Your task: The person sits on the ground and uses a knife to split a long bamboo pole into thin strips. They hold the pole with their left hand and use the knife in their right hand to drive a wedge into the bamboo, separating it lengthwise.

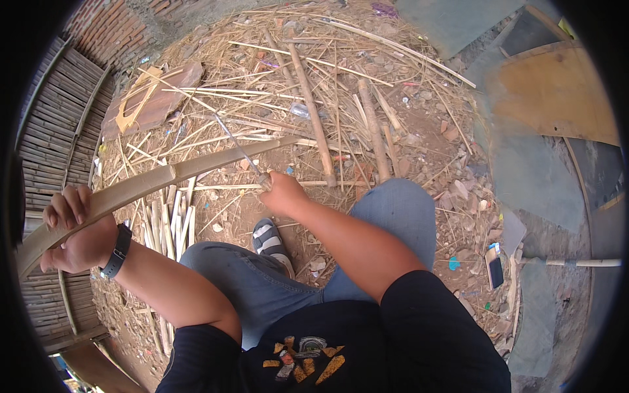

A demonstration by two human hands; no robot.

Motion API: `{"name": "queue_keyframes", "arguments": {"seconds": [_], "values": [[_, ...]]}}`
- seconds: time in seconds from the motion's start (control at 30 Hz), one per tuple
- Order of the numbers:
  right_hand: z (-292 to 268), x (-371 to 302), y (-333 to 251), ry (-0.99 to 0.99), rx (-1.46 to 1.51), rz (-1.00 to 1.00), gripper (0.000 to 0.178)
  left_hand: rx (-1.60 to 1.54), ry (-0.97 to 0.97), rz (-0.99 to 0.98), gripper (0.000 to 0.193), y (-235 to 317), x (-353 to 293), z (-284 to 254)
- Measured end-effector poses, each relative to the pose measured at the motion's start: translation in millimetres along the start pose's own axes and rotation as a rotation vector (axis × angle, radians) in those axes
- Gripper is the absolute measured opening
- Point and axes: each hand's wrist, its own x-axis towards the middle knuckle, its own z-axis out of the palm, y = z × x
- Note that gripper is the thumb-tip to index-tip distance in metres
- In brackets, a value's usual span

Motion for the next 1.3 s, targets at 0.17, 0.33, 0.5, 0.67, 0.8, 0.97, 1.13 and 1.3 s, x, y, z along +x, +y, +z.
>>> {"name": "queue_keyframes", "arguments": {"seconds": [0.17,0.33,0.5,0.67,0.8,0.97,1.13,1.3], "values": [[-11.5,-45.6,-62.4,-0.155,0.04,-0.22,0.042,0.036,-0.01,-0.052,0.066,-0.8,-2.2,31.5],[13.3,-35.6,-30.8,-0.1,0.113,0.032,0.038,0.055,0.025,-0.044,0.069,1.0,4.1,13.1],[23.3,-61.8,-30.3,-0.101,0.135,0.007,0.037,0.077,0.091,-0.024,0.071,11.8,2.3,-10.1],[8.3,-54.9,-50.8,-0.148,0.06,-0.224,0.034,0.077,0.066,-0.024,0.065,7.0,1.5,3.6],[42.4,-23.8,0.4,-0.011,0.028,0.078,0.038,0.069,0.058,-0.021,0.062,7.5,1.3,4.0],[23.4,-21.8,-11.2,-0.083,-0.006,0.01,0.041,0.035,0.003,-0.005,0.058,18.6,-2.2,7.4],[-1.3,-27.5,-37.3,-0.082,0.11,-0.185,0.044,-0.046,-0.112,-0.023,0.053,9.8,-1.0,17.5],[5.5,-17.6,-12.5,-0.008,0.036,-0.049,0.043,0.02,0.012,-0.073,0.06,-4.6,1.3,0.1]]}}
